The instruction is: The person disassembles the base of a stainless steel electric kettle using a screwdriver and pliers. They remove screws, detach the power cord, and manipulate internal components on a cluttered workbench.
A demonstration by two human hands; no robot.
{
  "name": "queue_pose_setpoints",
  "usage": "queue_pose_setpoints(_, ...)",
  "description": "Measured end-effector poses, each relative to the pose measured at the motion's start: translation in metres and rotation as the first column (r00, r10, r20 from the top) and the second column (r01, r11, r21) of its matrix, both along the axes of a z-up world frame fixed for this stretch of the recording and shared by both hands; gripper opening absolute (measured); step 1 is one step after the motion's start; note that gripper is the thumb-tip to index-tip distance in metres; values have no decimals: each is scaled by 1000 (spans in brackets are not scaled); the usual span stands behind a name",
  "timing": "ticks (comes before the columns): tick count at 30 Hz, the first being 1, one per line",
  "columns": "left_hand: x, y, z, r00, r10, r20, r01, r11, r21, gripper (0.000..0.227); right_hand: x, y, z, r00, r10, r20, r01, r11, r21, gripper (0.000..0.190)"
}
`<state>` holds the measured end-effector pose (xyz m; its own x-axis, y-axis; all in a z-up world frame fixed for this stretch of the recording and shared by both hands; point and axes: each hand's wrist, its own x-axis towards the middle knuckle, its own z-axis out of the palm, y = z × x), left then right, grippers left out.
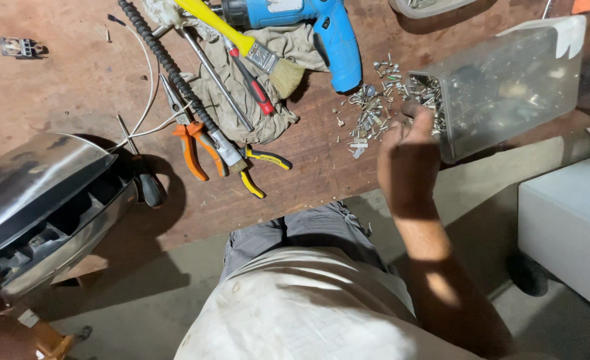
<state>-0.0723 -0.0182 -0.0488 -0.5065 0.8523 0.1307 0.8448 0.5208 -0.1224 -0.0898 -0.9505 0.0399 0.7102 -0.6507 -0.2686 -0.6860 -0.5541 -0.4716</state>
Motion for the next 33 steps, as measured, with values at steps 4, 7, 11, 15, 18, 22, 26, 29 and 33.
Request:
queue_pose_setpoints(4,16,-188,124,668,-309,677,740,374,-559,56,-5,-2,-10,996,88,22,-84,988,-131,27)
queue_pose_setpoints(7,-20,-255,186,-350,-479,805,852,-521,61,71,-6,-2,-14,991,132,-22,-134,970,-201,20)
queue_pose_setpoints(11,17,-341,202,-60,-511,857,996,-82,21,57,-7,-2,-19,991,128,-44,-134,968,-212,16)
queue_pose_setpoints(15,33,-403,235,-121,-415,902,993,-42,114,15,-5,-2,-19,995,99,-31,-103,975,-195,14)
queue_pose_setpoints(18,27,-383,231,-214,-499,840,976,-142,164,21,-1,-5,-21,991,43,-129,-62,987,-148,17)
queue_pose_setpoints(22,16,-333,208,-370,-591,717,920,-340,195,21,3,-6,-22,971,-49,-234,29,996,-87,20)
queue_pose_setpoints(26,26,-360,225,-222,-639,736,974,-181,137,17,-9,2,17,989,34,147,-62,979,194,8)
queue_pose_setpoints(29,32,-368,223,-146,-543,827,985,-3,173,16,-20,-4,22,851,-519,-79,288,336,896,22)
queue_pose_setpoints(33,39,-369,220,-103,-513,852,987,54,152,10,-26,-7,19,838,-531,-125,92,-88,992,9)
